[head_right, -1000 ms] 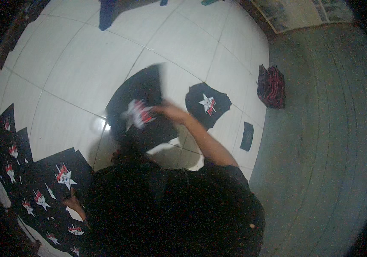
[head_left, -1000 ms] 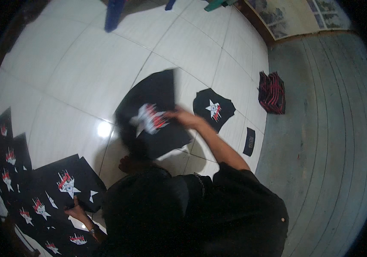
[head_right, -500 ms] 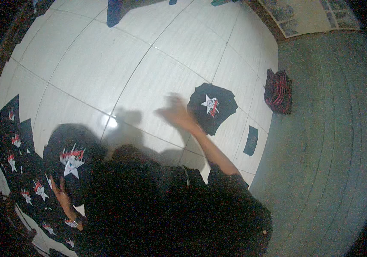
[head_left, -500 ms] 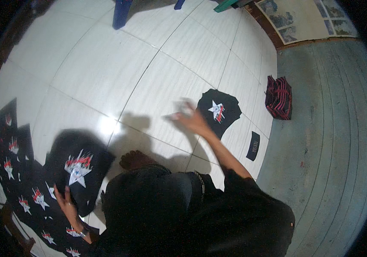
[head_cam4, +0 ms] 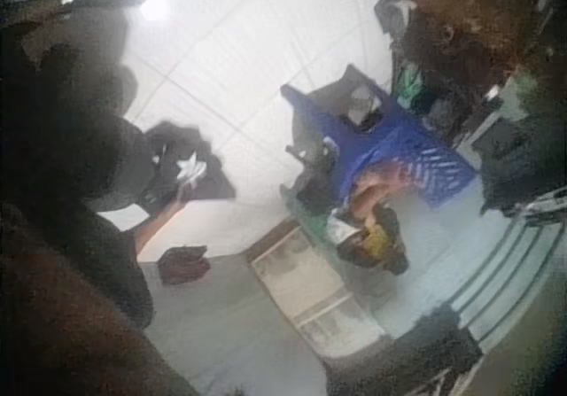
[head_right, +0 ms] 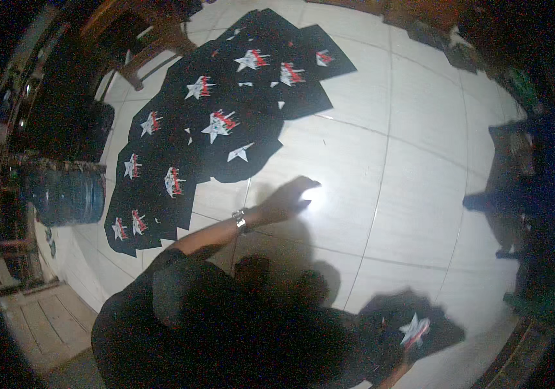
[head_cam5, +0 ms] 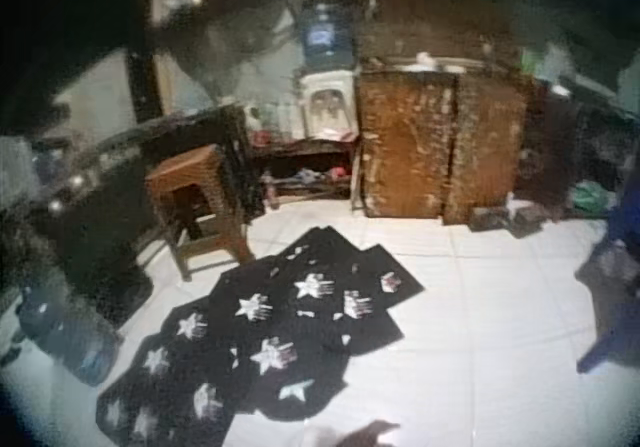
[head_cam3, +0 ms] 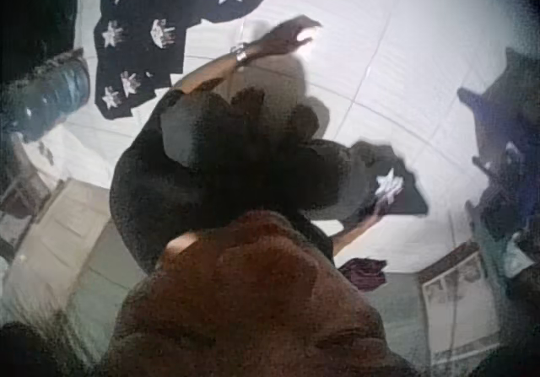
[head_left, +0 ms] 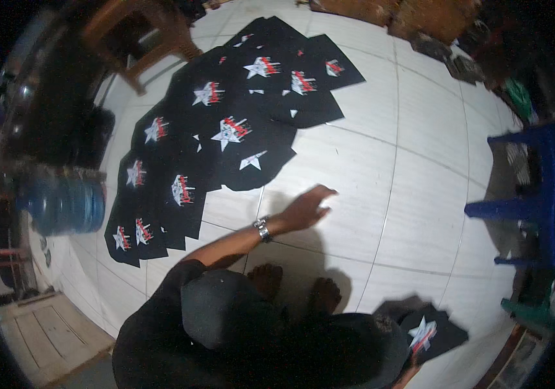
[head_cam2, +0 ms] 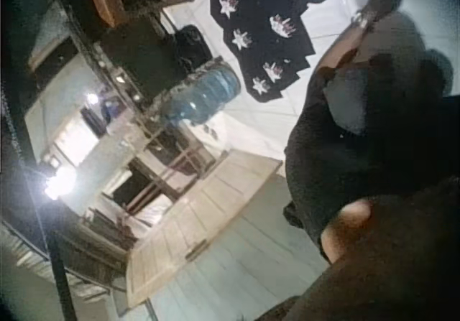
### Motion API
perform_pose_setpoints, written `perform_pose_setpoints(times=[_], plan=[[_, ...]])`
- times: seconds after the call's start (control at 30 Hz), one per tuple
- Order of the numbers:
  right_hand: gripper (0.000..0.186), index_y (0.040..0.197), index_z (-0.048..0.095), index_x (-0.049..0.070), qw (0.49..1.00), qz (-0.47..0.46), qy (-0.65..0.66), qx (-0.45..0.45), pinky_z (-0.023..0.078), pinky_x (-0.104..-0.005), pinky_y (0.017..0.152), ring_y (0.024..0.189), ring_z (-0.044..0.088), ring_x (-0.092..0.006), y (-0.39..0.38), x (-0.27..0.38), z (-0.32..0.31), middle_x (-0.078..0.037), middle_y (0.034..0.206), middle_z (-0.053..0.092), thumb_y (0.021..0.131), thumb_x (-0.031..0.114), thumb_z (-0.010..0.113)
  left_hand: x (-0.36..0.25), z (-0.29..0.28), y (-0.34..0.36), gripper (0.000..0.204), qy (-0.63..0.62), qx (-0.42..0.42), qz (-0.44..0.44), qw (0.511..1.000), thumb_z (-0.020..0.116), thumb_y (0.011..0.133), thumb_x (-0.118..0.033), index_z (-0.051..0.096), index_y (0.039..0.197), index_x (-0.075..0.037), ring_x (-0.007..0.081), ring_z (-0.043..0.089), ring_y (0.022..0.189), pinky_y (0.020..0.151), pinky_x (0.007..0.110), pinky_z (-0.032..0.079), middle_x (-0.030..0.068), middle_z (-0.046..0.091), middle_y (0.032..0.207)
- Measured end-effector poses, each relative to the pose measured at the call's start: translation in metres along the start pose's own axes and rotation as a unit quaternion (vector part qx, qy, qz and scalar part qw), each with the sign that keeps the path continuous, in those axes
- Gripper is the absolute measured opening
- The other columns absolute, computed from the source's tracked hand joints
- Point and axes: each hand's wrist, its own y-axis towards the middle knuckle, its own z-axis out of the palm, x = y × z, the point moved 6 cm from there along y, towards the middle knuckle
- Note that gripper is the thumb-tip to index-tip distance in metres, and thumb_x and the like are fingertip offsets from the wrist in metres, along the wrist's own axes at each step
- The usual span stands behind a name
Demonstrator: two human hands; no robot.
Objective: The person secures a screen printing frame with tape, then sits on the floor to fold and stack multiple black fabric pieces with printed star designs.
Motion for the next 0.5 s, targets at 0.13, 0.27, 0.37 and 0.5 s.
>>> perform_pose_setpoints(times=[0.13, 0.27, 0.37, 0.5], plan=[[0.034, 0.127, 0.058, 0.002, 0.996, 0.028, -0.089, -0.008, 0.046, -0.0404, 0.102, 0.118, 0.059, -0.0276, 0.01, -0.049, 0.023, -0.013, 0.126, 0.062, 0.1, 0.022, 0.055, 0.093, -0.066, 0.036, 0.068, 0.246, -0.031, -0.145, 0.958, 0.069, 0.087, -0.018, 0.04, 0.146, 0.002, 0.0429, 0.037, 0.14, 0.118, 0.048, 0.03, 0.0287, 0.039, 0.149], [0.038, 0.133, 0.052, 0.0, 0.99, 0.038, -0.133, -0.007, 0.044, -0.0405, 0.104, 0.122, 0.056, -0.0285, 0.007, -0.067, 0.042, -0.015, 0.132, 0.058, 0.1, 0.016, 0.055, 0.122, -0.108, 0.12, 0.09, 0.37, -0.036, -0.083, 0.925, 0.073, 0.082, -0.021, 0.024, 0.154, 0.004, 0.0508, 0.018, 0.148, 0.121, 0.057, 0.019, 0.0396, 0.02, 0.154], [0.042, 0.138, 0.048, -0.002, 0.993, -0.034, -0.117, 0.009, 0.042, -0.0406, 0.107, 0.126, 0.053, -0.0293, 0.013, -0.036, 0.06, -0.017, 0.137, 0.054, 0.099, 0.011, 0.056, 0.142, -0.125, 0.162, 0.094, 0.43, -0.034, -0.107, 0.896, 0.072, 0.081, -0.02, 0.019, 0.155, 0.004, 0.0522, 0.015, 0.149, 0.119, 0.063, 0.014, 0.041, 0.018, 0.155], [0.043, 0.139, 0.046, -0.005, 0.963, -0.25, -0.015, 0.1, 0.042, -0.0408, 0.107, 0.126, 0.054, -0.0292, 0.023, 0.126, 0.144, -0.019, 0.137, 0.054, 0.1, 0.008, 0.055, 0.201, -0.154, 0.187, 0.088, 0.466, -0.059, -0.176, 0.865, 0.066, 0.082, -0.019, 0.022, 0.154, 0.005, 0.0541, 0.024, 0.145, 0.117, 0.067, 0.017, 0.0409, 0.027, 0.151]])
